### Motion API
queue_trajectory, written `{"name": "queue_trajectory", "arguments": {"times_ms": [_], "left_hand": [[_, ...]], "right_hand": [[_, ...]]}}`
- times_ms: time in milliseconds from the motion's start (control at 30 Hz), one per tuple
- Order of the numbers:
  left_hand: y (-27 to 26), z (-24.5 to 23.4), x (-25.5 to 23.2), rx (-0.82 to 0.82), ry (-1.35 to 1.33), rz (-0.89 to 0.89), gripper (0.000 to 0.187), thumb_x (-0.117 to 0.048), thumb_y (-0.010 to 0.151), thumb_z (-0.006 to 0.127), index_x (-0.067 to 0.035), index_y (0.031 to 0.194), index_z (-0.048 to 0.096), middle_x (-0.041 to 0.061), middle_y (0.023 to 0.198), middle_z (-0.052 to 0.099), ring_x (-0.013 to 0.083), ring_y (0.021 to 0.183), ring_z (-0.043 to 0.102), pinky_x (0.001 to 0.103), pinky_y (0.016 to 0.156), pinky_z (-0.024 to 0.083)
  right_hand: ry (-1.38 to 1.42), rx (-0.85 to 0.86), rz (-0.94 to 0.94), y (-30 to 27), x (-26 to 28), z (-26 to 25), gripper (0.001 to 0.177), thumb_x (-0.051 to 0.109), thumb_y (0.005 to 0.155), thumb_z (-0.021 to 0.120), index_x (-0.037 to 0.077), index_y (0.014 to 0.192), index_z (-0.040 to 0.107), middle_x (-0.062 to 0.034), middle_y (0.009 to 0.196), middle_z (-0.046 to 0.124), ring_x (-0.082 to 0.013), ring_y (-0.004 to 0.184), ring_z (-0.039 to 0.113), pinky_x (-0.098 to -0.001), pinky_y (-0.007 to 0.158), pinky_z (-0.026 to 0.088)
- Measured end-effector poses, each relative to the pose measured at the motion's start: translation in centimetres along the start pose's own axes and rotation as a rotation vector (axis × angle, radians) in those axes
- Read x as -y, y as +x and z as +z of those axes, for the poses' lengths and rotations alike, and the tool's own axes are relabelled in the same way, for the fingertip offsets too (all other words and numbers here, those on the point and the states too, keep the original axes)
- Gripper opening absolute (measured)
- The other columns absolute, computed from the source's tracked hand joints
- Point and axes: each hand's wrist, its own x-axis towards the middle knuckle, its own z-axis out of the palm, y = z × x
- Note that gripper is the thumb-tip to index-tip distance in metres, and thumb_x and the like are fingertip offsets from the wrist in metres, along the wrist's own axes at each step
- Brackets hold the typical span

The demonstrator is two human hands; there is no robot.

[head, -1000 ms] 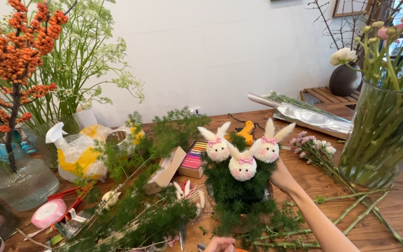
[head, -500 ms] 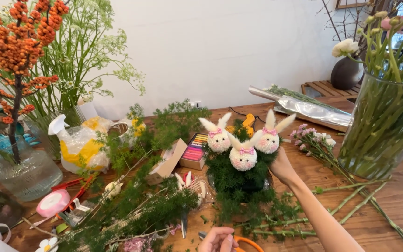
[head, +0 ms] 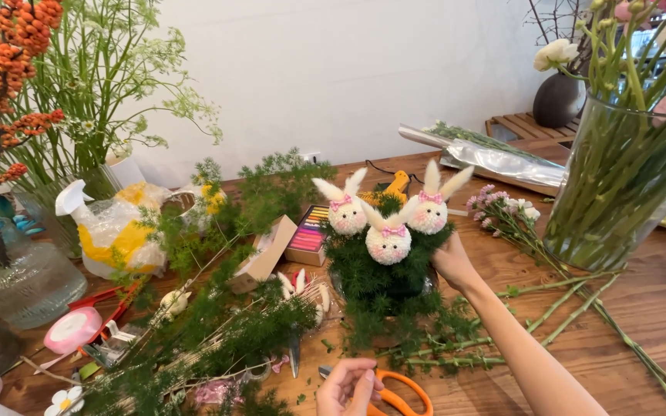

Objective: The person arranges a floral display by cutting green foliage with orange-handled shears and placing the pieces into a woven basket. The basket already contains three white bunny decorations. The person repeatedly trims the greenery and adjusts the arrangement within the basket.

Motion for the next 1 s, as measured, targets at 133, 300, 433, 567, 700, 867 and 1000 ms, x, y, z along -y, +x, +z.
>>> {"name": "queue_trajectory", "arguments": {"times_ms": [133, 300, 433, 567, 700, 867, 1000], "left_hand": [[-0.4, -0.2, -0.5, -0.01, -0.016, 0.051, 0.016, -0.006, 0.092, 0.067, 0.001, 0.098, 0.08, 0.015, 0.074, 0.077, 0.022, 0.064, 0.069, 0.03, 0.066, 0.062], [-1.4, -2.6, -1.4, -0.034, 0.022, 0.087, 0.018, 0.0, 0.091, 0.065, 0.001, 0.102, 0.079, 0.015, 0.079, 0.079, 0.0231, 0.07, 0.073, 0.03, 0.068, 0.062], [-1.2, -7.2, -0.9, -0.048, 0.061, 0.223, 0.022, 0.003, 0.088, 0.064, 0.002, 0.103, 0.079, 0.017, 0.081, 0.08, 0.0256, 0.073, 0.076, 0.032, 0.071, 0.063], [-1.5, -11.1, -2.1, -0.1, 0.083, 0.257, 0.021, 0.002, 0.088, 0.066, 0.003, 0.104, 0.079, 0.019, 0.082, 0.081, 0.0274, 0.074, 0.077, 0.034, 0.073, 0.065], [-2.0, -11.2, -3.8, -0.107, 0.484, 0.159, 0.027, -0.015, 0.092, 0.063, -0.014, 0.117, 0.073, 0.004, 0.098, 0.078, 0.0147, 0.089, 0.073, 0.026, 0.086, 0.061], [1.2, -12.9, -3.1, 0.039, 1.086, 0.145, 0.04, -0.035, 0.098, 0.058, -0.028, 0.136, 0.051, -0.006, 0.137, 0.051, 0.0135, 0.128, 0.051, 0.037, 0.106, 0.039], [4.5, -16.2, -2.3, -0.043, 1.17, 0.417, 0.037, -0.031, 0.092, 0.064, -0.024, 0.128, 0.055, 0.001, 0.132, 0.054, 0.0229, 0.125, 0.051, 0.04, 0.101, 0.038]], "right_hand": [[-0.001, -0.001, -0.004, -0.7, 0.0, -0.2, 0.051, -0.017, 0.081, 0.049, -0.003, 0.129, 0.06, -0.0186, 0.127, 0.067, -0.0228, 0.101, 0.061, -0.036, 0.091, 0.052], [0.012, -0.029, 0.015, -3.2, 2.4, -0.6, 0.059, -0.006, 0.083, 0.054, 0.005, 0.14, 0.05, -0.0209, 0.142, 0.053, -0.0275, 0.122, 0.052, -0.0398, 0.104, 0.046], [-0.285, -0.1, 0.133, -8.2, 3.7, -2.6, 0.036, 0.011, 0.097, 0.057, 0.005, 0.132, 0.063, -0.017, 0.125, 0.071, -0.0265, 0.105, 0.072, -0.0294, 0.077, 0.06], [-0.844, 0.241, 0.193, -13.0, 0.1, -6.7, 0.028, 0.023, 0.096, 0.057, 0.015, 0.107, 0.082, -0.0033, 0.078, 0.085, -0.0078, 0.055, 0.074, -0.0187, 0.051, 0.061], [-0.807, 0.756, 0.244, -18.7, 1.6, -1.3, 0.027, 0.037, 0.089, 0.07, 0.024, 0.111, 0.079, 0.0134, 0.105, 0.083, 0.0032, 0.093, 0.078, -0.013, 0.086, 0.063], [-1.07, 0.91, 0.229, -18.6, 0.8, 5.5, 0.063, 0.047, 0.098, 0.059, 0.027, 0.153, 0.035, 0.0015, 0.136, 0.052, -0.017, 0.115, 0.057, -0.0313, 0.096, 0.046], [-1.207, 1.004, 0.277, -16.7, -2.1, 6.9, 0.077, 0.053, 0.096, 0.063, 0.028, 0.156, 0.023, -0.0026, 0.152, 0.037, -0.0243, 0.127, 0.051, -0.0374, 0.104, 0.045]]}}
